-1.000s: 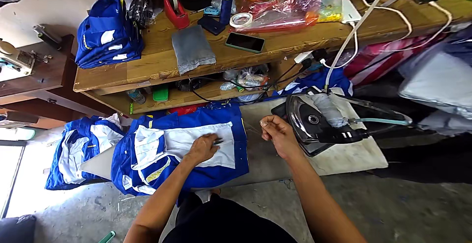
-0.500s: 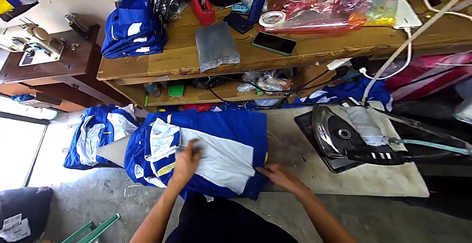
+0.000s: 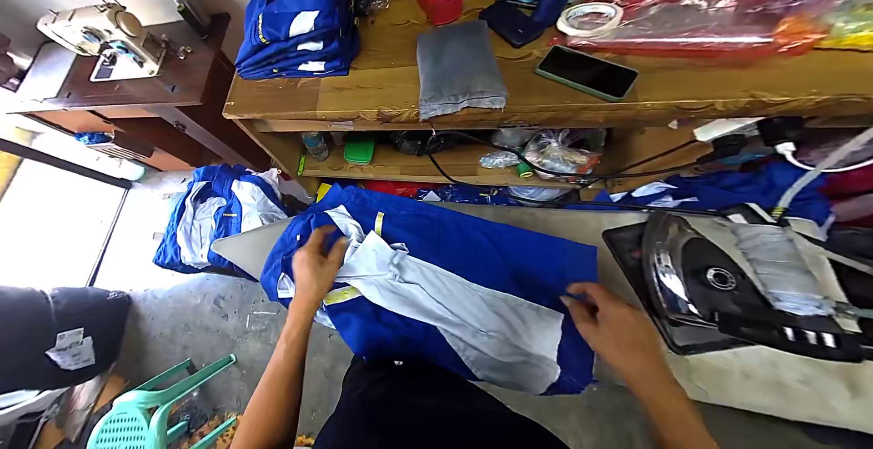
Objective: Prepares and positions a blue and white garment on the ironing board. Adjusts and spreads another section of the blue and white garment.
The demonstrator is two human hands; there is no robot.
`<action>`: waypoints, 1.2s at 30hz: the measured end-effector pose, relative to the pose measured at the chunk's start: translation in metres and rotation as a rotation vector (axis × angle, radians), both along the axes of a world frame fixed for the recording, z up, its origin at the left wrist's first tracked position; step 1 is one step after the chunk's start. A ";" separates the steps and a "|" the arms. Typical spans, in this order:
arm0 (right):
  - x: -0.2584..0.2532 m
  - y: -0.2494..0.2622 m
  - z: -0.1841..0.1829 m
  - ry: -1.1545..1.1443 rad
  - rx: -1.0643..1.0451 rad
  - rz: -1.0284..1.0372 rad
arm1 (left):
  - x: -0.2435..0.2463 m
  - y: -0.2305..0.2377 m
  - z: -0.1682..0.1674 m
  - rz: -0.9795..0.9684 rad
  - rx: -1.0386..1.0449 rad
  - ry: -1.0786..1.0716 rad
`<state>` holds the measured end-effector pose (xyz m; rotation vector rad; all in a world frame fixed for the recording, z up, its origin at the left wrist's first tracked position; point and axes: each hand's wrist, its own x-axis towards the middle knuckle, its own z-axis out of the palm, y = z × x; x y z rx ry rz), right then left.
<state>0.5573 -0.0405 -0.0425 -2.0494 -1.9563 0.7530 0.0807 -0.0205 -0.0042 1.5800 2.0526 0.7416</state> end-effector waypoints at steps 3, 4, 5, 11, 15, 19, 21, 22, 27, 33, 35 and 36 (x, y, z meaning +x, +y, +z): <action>-0.066 0.042 0.002 0.130 0.041 0.221 | 0.043 0.022 0.009 -0.284 -0.346 0.169; -0.087 0.051 0.002 0.161 0.034 0.295 | 0.048 0.024 0.005 -0.380 -0.439 0.220; -0.107 0.057 0.003 0.181 0.027 0.355 | 0.046 0.020 0.001 -0.447 -0.482 0.235; -0.145 0.061 -0.014 0.205 -0.008 0.472 | -0.032 -0.075 -0.010 -0.465 -0.368 -0.395; -0.125 0.055 -0.039 0.180 -0.030 0.460 | -0.080 -0.138 -0.036 -0.169 -0.453 -0.640; -0.099 0.035 -0.040 0.233 0.085 0.475 | -0.104 -0.158 -0.037 0.071 -0.328 -0.557; -0.089 0.015 -0.032 0.248 0.066 0.538 | -0.101 -0.152 -0.029 0.156 -0.181 -0.547; -0.085 0.004 -0.031 0.243 0.025 0.577 | -0.096 -0.146 -0.022 0.143 -0.164 -0.579; -0.078 -0.024 -0.048 0.113 0.012 0.751 | -0.048 -0.099 -0.005 -0.192 -0.274 -0.421; -0.051 0.105 0.011 -0.022 0.181 0.242 | -0.066 -0.001 0.004 0.005 -0.035 -0.286; -0.046 0.124 0.011 -0.066 0.288 0.224 | -0.092 0.008 -0.003 0.173 -0.190 -0.022; -0.051 0.122 0.011 -0.048 0.329 0.279 | -0.104 0.005 -0.008 0.230 -0.284 0.058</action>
